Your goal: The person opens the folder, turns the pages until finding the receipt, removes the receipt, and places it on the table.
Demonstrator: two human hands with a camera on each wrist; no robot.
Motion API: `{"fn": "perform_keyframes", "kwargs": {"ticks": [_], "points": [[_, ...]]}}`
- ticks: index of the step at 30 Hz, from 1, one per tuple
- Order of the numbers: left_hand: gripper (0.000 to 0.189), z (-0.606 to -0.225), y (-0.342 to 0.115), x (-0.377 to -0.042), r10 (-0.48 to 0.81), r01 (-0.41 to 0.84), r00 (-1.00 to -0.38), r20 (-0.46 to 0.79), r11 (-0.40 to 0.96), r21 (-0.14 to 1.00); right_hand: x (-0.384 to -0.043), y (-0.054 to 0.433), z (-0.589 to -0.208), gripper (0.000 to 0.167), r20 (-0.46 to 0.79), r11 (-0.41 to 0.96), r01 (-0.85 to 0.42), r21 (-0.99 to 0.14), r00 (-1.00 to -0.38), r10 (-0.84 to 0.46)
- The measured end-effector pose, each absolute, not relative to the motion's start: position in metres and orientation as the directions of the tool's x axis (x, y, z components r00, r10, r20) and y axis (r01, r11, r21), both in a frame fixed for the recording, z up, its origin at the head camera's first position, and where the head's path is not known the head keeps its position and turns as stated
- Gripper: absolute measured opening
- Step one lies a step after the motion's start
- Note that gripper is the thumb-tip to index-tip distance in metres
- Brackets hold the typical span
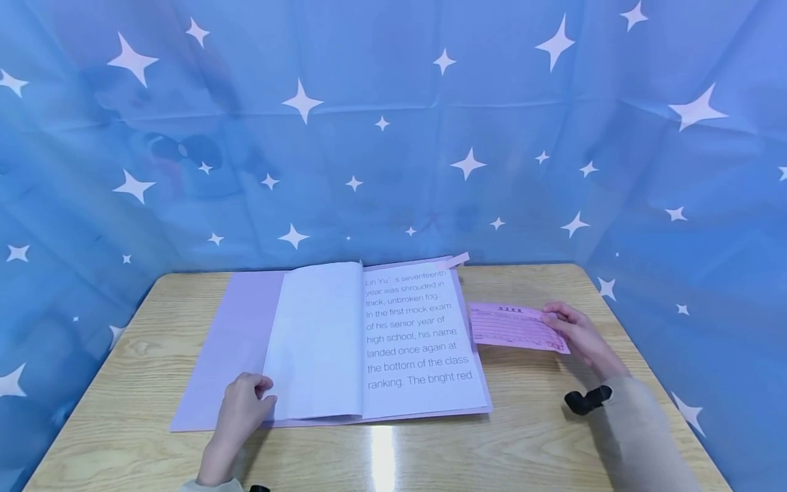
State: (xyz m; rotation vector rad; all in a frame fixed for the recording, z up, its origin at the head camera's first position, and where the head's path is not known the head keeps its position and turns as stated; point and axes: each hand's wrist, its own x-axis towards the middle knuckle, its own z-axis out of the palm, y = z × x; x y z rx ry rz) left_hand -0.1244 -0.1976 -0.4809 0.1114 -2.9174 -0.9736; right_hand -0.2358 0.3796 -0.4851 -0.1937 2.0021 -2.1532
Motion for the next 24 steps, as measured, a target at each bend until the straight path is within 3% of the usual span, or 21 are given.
{"fn": "perform_keyframes", "kwargs": {"ticks": [17,20,24], "points": [[0.018,-0.481,-0.197,-0.124,-0.102,-0.072,-0.995,0.016,0.798,0.599,-0.227,0.414,-0.501,0.022,-0.074,-0.059,0.087,-0.994,-0.979,-0.190],[0.018,-0.480,-0.197,-0.124,-0.103,-0.074,-0.995,0.014,0.797,0.600,-0.228,0.414,-0.502,0.020,-0.078,0.016,0.076,-0.997,-0.984,-0.157],[0.018,-0.480,-0.197,-0.124,-0.101,-0.075,-0.995,0.010,0.796,0.601,-0.230,0.413,-0.500,0.010,-0.093,0.244,0.071,-0.967,-0.992,-0.082]]}}
